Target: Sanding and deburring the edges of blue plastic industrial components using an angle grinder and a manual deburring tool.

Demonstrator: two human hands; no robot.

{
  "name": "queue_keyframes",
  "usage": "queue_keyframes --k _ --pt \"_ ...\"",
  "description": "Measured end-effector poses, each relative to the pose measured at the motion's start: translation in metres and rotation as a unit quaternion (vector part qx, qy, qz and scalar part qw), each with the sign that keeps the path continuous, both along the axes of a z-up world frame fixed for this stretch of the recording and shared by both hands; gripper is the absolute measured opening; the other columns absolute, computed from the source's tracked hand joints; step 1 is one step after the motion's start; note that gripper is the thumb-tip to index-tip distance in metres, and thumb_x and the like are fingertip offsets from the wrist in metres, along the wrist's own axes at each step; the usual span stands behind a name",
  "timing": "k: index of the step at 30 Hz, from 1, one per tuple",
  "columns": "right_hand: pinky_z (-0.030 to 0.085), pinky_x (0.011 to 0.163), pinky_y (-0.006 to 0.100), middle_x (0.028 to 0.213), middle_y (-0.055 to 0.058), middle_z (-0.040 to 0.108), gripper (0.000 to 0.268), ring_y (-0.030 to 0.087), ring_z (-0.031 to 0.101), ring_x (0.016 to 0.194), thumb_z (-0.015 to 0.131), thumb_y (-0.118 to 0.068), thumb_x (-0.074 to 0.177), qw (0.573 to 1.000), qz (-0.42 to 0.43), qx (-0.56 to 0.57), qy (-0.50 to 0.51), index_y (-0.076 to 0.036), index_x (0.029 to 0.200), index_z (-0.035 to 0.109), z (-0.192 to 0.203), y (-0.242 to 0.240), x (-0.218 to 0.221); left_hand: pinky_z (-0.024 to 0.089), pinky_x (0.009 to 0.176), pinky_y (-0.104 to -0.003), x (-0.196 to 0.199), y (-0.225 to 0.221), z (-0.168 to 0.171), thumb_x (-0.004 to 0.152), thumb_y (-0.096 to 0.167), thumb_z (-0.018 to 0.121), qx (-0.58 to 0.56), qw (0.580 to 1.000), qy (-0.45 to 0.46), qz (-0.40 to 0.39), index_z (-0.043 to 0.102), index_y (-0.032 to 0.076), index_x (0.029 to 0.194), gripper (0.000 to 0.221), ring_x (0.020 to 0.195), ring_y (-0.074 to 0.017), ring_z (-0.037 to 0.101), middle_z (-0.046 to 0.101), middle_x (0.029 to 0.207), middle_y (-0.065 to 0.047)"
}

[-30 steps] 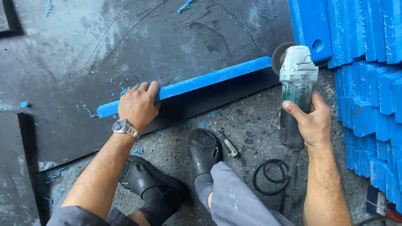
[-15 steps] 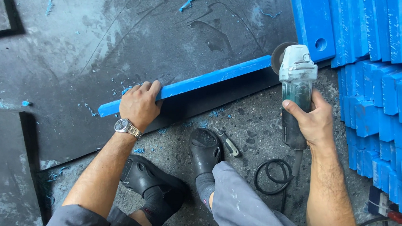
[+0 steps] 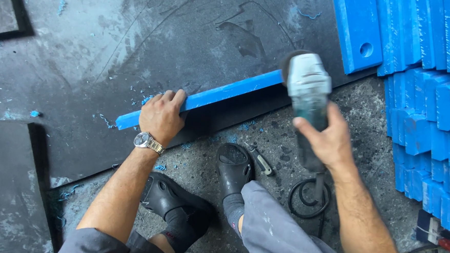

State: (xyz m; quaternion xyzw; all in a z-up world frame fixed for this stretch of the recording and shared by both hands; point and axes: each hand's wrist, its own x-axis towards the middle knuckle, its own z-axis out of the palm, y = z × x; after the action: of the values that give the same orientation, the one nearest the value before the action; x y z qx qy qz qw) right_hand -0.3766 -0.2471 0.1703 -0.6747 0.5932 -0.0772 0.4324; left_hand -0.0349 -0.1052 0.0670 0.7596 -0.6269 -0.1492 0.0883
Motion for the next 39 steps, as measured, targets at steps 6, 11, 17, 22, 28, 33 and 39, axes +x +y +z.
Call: queue_keyframes --k 6,11,17,22,28,33,39 --pt "0.054 0.085 0.035 0.107 0.010 0.071 0.048 0.019 0.067 0.095 0.080 -0.030 0.088 0.994 -0.106 -0.006 0.005 -0.004 0.124 0.063 -0.001 -0.008 -0.033 0.054 0.072 -0.045 -0.002 -0.001 0.000 0.074 0.013 0.074 -0.029 1.000 0.001 0.006 0.062 0.013 0.102 0.030 0.083 -0.0301 0.067 0.066 0.089 -0.007" --pt "0.054 0.089 0.034 0.108 0.008 0.073 0.050 0.018 0.068 0.098 0.082 -0.027 0.083 1.000 -0.026 0.006 0.005 -0.003 0.122 0.063 0.000 0.013 -0.005 0.054 0.071 -0.045 -0.003 -0.002 0.002 0.075 0.015 0.075 -0.016 1.000 -0.001 0.002 0.062 0.013 0.101 0.029 0.083 -0.0303 0.068 0.066 0.088 -0.007" --pt "0.053 0.091 0.033 0.112 0.008 0.072 0.060 0.018 0.068 0.102 0.083 -0.027 0.080 0.999 0.021 -0.006 -0.023 -0.002 0.130 0.060 0.006 0.012 -0.003 0.055 0.071 -0.044 -0.002 0.000 -0.002 0.076 0.012 0.074 -0.004 1.000 -0.009 0.002 0.062 0.016 0.101 0.028 0.085 -0.0288 0.068 0.067 0.090 -0.005" --pt "0.054 0.083 0.034 0.105 0.007 0.070 0.052 0.018 0.067 0.093 0.081 -0.030 0.083 0.992 -0.120 0.025 -0.004 -0.005 0.124 0.063 0.004 0.001 -0.026 0.054 0.070 -0.044 -0.004 0.001 0.005 0.074 0.019 0.077 -0.014 1.000 -0.006 0.009 0.062 0.014 0.099 0.029 0.083 -0.0297 0.068 0.066 0.087 -0.006" --pt "0.053 0.088 0.035 0.109 0.008 0.071 0.051 0.018 0.067 0.100 0.082 -0.028 0.083 0.999 -0.039 -0.003 0.011 -0.004 0.123 0.063 0.000 0.021 -0.006 0.054 0.070 -0.044 -0.003 0.001 0.003 0.077 0.018 0.078 -0.013 1.000 -0.014 0.012 0.063 0.015 0.101 0.029 0.082 -0.0288 0.068 0.066 0.086 -0.005" --pt "0.053 0.094 0.033 0.114 0.007 0.072 0.058 0.017 0.067 0.104 0.083 -0.027 0.080 0.997 -0.011 0.033 -0.074 -0.005 0.129 0.062 -0.002 0.025 -0.004 0.055 0.072 -0.042 -0.002 -0.001 -0.001 0.076 0.015 0.076 -0.006 1.000 -0.021 0.011 0.063 0.017 0.100 0.028 0.084 -0.0273 0.068 0.067 0.088 -0.004" --pt "0.053 0.085 0.033 0.108 0.008 0.070 0.047 0.018 0.065 0.094 0.080 -0.022 0.087 0.987 -0.151 0.022 -0.040 -0.005 0.127 0.063 -0.001 0.005 -0.038 0.054 0.068 -0.044 -0.004 -0.001 0.003 0.078 0.022 0.079 -0.040 0.999 -0.006 0.018 0.063 0.014 0.099 0.027 0.081 -0.0287 0.068 0.066 0.087 -0.006"
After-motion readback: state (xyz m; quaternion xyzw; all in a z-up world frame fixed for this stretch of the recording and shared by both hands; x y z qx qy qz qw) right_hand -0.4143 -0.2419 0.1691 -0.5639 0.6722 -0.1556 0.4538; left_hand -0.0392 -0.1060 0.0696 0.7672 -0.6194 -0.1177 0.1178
